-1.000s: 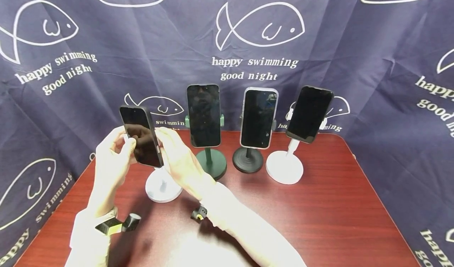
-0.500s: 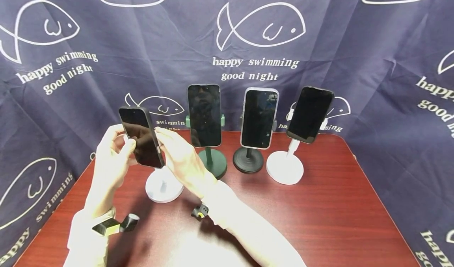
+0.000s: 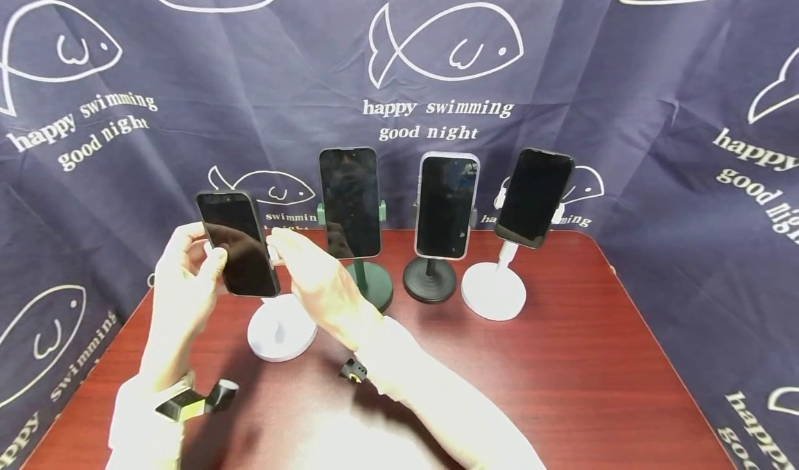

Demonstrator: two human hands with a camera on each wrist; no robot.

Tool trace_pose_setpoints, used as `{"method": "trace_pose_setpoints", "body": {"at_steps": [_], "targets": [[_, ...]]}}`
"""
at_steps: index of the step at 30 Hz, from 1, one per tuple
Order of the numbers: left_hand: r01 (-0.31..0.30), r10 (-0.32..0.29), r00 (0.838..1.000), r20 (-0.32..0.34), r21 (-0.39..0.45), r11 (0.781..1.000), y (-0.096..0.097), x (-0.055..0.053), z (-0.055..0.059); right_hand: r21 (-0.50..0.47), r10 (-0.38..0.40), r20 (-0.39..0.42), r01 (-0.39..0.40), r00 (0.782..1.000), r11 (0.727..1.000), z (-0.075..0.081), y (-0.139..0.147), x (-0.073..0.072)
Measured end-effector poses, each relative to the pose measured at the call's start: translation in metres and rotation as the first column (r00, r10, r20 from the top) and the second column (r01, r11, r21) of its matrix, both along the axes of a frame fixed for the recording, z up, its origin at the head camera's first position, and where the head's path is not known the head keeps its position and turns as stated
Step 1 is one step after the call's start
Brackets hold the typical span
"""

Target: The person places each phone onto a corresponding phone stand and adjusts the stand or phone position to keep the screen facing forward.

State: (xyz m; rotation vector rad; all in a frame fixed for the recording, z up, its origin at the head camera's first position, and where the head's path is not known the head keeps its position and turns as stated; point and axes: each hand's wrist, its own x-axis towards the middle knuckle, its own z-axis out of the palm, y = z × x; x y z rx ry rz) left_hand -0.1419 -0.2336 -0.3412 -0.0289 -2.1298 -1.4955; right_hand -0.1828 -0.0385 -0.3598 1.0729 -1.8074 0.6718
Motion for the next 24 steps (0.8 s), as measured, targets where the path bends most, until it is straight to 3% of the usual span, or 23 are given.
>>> {"method": "trace_pose_setpoints", "body": {"at_steps": [4,11,15,21,23,24], "targets": [[-0.021,0.019,0.999,-0.035,-0.062,0.998,0.001,-0.002,-0.002,0.019,-0.004,-0.008,0.004,1.0,1.0,-0.002,0.004,-0.001],[-0.014,0.013,1.0,-0.025,-0.058,0.998,0.002,-0.002,-0.002,0.012,-0.032,-0.025,0.032,0.999,0.999,-0.006,0.002,-0.002],[-0.025,0.023,1.0,-0.019,-0.067,0.997,0.003,-0.001,-0.003,-0.028,-0.005,-0.023,0.005,1.0,1.0,-0.009,-0.001,-0.002],[-0.036,0.037,0.999,0.011,-0.047,0.998,0.004,-0.001,-0.003,-0.122,0.091,0.141,-0.074,0.986,0.99,-0.011,-0.008,0.001],[-0.027,0.028,1.0,0.013,-0.038,0.999,0.005,-0.002,-0.003,-0.178,0.134,0.241,-0.092,0.961,0.98,-0.012,-0.01,0.002],[-0.024,0.025,1.0,0.012,-0.035,0.999,0.006,-0.002,-0.003,-0.219,0.18,0.311,-0.114,0.933,0.969,-0.012,-0.012,0.004]]}}
